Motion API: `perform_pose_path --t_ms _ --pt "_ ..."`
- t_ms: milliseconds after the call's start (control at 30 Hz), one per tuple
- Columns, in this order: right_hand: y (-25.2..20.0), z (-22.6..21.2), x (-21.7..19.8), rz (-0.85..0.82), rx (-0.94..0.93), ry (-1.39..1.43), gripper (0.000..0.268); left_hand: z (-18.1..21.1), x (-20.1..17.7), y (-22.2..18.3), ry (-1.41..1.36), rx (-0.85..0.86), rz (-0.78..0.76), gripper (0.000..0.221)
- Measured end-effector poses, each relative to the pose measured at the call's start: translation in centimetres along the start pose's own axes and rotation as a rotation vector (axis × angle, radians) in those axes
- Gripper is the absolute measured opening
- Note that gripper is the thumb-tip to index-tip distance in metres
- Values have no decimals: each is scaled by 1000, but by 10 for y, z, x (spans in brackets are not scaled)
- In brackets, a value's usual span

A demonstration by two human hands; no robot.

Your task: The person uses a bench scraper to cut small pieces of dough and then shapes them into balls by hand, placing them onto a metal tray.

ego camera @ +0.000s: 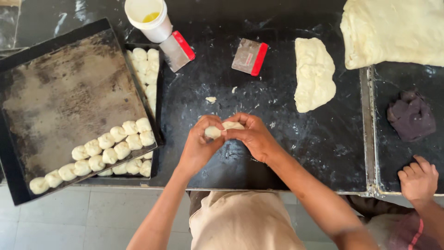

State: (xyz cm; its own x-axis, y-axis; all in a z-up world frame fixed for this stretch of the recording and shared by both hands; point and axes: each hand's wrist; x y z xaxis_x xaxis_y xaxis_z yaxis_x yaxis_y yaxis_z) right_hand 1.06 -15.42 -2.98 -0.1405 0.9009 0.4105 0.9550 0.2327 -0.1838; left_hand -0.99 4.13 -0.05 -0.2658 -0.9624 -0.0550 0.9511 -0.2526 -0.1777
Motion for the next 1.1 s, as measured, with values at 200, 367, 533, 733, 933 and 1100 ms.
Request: perform_pose_path --t_ms 200,367,533,733,933,1100 --pt "-26 33 2 105 16 -256 31 -65 -16 47 -177 -81 -34 21" --pt "-37 -22 14 313 145 92 56 -23 -53 39 -329 -217 139 41" --pt "-19 -21 56 -46 -57 -176 48 4 -56 -13 -403 -343 -120 24" --pt "-12 -17 118 -465 -1238 -1231 30 12 -98 -47 -517 -195 131 41" --pt "-5 16 194 -460 -1229 -1078 31 14 -156 -104 -820 -347 62 49" --pt "8 30 262 -621 -984 -976 30 -5 -210 -138 -525 -410 67 43"
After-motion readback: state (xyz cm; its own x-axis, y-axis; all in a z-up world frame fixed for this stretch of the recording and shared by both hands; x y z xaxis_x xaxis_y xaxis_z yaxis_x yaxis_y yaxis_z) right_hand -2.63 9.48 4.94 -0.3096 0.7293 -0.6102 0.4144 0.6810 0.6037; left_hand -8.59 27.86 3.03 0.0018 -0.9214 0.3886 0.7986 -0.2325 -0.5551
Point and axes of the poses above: each hand's wrist, its own y-axis towards the middle knuckle, its own x-axis out of the palm, z = x × y, and after that the axes turned 11 degrees about -x, right-handed
